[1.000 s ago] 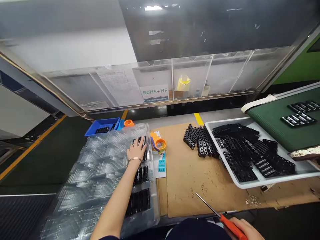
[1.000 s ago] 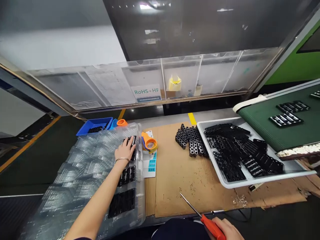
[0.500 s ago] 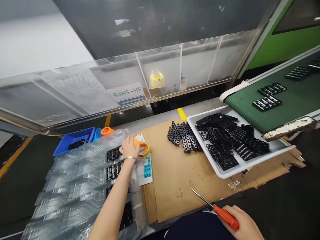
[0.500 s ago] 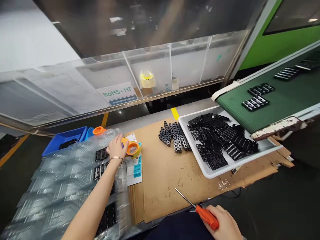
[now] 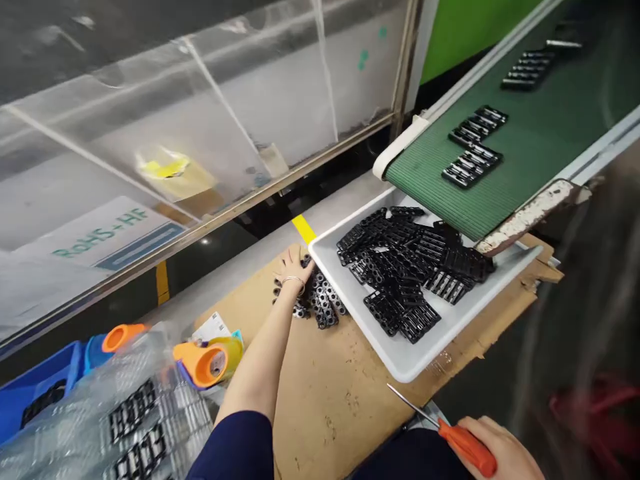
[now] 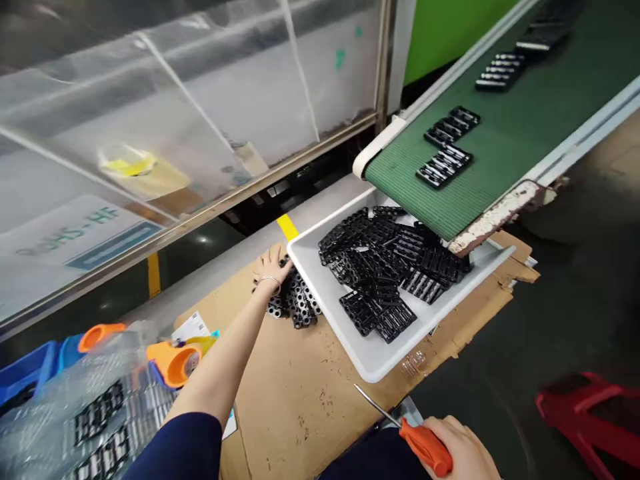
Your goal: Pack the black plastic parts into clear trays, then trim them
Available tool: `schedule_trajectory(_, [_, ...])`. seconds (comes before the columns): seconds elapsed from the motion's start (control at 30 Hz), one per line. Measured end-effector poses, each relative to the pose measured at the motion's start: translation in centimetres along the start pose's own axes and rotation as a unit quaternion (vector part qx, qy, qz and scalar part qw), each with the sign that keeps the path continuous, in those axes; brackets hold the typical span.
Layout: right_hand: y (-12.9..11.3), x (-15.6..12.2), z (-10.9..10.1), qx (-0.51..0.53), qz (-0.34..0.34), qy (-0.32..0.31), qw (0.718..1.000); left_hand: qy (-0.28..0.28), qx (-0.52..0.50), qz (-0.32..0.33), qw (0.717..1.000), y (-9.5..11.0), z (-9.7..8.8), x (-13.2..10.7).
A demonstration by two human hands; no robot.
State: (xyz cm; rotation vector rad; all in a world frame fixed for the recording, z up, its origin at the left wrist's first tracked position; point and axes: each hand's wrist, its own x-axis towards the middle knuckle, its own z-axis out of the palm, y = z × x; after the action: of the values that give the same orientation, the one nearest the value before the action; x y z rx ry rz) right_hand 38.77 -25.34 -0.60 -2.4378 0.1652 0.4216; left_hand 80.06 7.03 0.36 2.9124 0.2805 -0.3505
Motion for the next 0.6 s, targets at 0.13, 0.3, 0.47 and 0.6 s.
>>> schedule_trajectory(0.13, [0.7, -0.1, -1.3, 0.027, 0.045, -0.023, 0.998, -0.028, 0.037, 0.031, 0.998, 1.9, 1.1, 3.4])
schedule_trajectory(0.3, [0.7, 0.2, -1.9, 0.042, 0.055, -0.063, 0.996, -0.073, 0.084, 0.051, 0.992, 1.9, 2.0, 4.3])
schedule_trajectory(0.47, [1.4, 1.0, -1.4, 0.035, 0.047, -0.069, 0.996, -0.078, 0.100, 0.067, 0.990, 1.8, 2.4, 1.4])
schedule_trajectory(0.6, [2.1, 1.3, -0.5, 0.039, 0.011, -0.041, 0.998, -0.081, 0.085, 0.099, 0.988, 2.0, 3.5, -3.2])
